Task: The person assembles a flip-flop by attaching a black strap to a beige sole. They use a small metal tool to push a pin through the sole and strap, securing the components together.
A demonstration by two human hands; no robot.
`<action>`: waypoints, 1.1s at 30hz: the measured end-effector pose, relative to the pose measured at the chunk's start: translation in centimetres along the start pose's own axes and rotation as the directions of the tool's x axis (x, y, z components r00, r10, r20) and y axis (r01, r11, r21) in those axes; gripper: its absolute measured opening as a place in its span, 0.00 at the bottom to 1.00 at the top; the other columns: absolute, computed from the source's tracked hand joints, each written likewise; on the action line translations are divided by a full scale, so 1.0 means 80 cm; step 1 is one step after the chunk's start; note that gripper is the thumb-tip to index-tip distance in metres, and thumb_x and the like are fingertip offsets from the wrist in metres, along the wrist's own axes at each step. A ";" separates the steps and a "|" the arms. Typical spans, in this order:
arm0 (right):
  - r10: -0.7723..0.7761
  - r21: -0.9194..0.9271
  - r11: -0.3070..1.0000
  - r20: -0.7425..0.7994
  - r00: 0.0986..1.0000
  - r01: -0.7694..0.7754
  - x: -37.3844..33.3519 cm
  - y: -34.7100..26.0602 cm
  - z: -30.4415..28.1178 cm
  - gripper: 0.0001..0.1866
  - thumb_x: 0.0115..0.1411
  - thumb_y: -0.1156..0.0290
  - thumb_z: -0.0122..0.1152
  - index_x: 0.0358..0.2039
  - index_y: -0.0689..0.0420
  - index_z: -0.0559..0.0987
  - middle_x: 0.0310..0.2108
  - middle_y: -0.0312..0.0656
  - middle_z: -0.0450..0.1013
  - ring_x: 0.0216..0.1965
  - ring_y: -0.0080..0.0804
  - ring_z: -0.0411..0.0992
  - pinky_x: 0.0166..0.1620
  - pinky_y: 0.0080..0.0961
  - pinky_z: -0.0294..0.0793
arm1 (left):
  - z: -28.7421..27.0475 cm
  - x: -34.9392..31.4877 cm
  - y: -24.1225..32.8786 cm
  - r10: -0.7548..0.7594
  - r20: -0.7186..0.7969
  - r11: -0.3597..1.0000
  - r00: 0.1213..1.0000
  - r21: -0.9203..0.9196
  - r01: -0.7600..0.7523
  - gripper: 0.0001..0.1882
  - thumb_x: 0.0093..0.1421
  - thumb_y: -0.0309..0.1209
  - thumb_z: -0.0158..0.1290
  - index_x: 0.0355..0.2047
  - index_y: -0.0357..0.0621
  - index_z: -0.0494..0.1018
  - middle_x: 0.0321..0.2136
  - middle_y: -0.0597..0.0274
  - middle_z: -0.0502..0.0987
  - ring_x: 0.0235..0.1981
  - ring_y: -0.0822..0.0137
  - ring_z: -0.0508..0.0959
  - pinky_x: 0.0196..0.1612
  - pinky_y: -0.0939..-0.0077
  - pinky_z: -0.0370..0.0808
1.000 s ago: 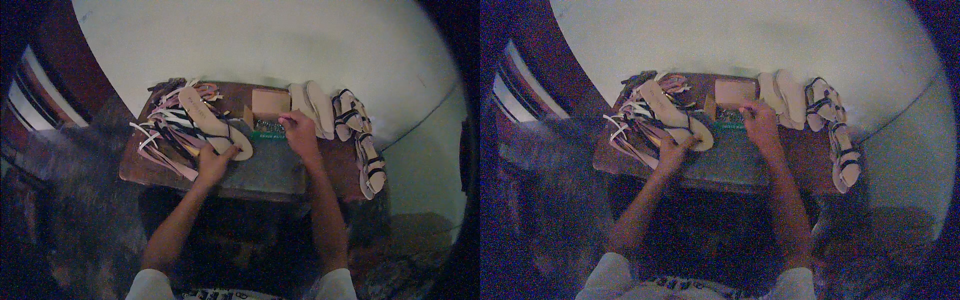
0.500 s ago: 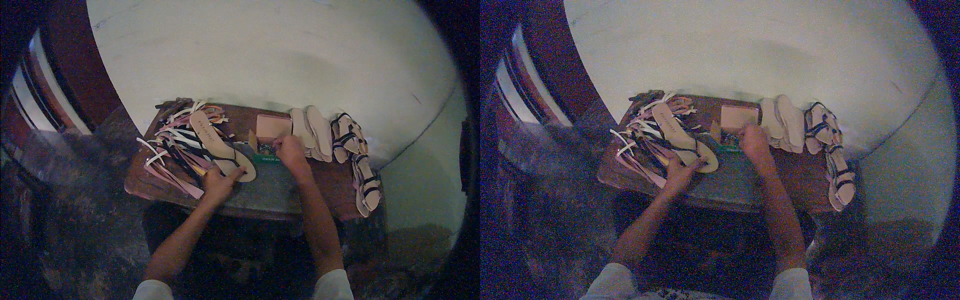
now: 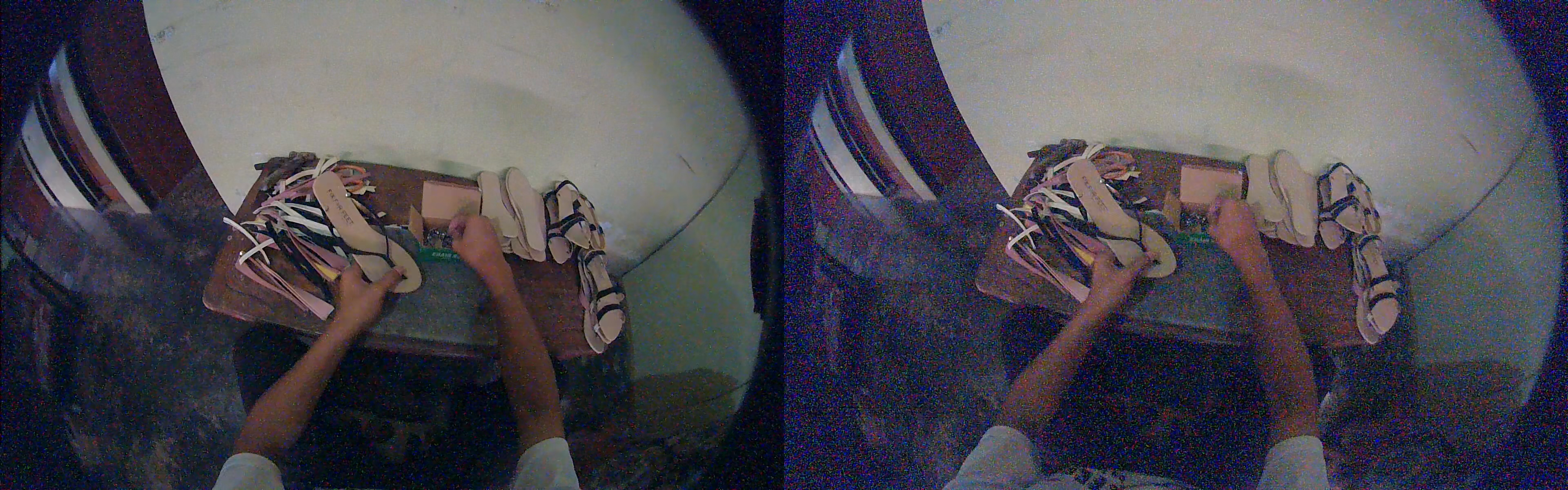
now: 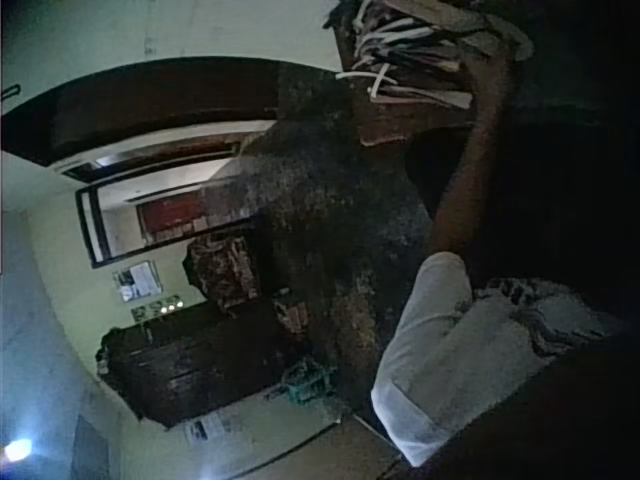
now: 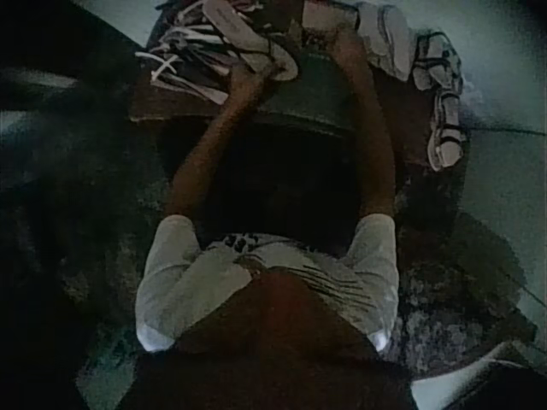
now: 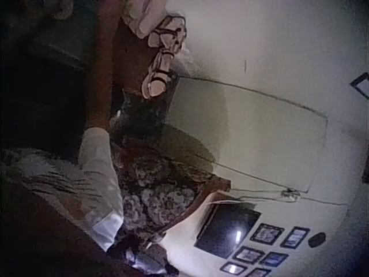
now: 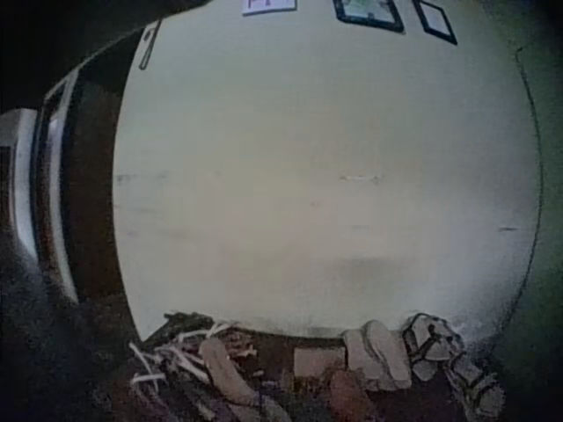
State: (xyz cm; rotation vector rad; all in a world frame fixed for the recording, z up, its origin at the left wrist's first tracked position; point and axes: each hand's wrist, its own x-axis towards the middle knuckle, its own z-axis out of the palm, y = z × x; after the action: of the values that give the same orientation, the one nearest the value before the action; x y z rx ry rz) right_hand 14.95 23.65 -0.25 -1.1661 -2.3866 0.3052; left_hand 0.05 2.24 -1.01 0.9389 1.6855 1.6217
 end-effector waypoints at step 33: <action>-0.074 0.482 0.870 -0.084 0.994 0.106 -0.052 -0.078 -0.072 0.08 0.57 0.68 0.65 0.30 0.60 0.81 0.30 0.44 0.80 0.33 0.35 0.79 0.40 0.32 0.76 | -0.007 -0.002 0.008 -0.034 0.026 0.982 0.999 -0.185 0.038 0.19 0.55 0.34 0.64 0.41 0.32 0.77 0.38 0.54 0.82 0.37 0.65 0.81 0.44 0.71 0.76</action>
State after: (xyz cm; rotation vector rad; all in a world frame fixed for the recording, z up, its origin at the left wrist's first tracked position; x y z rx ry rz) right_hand 15.78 16.53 5.89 -0.8111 -2.1204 0.7746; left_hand -0.31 1.78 -0.34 0.8267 1.4971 1.7040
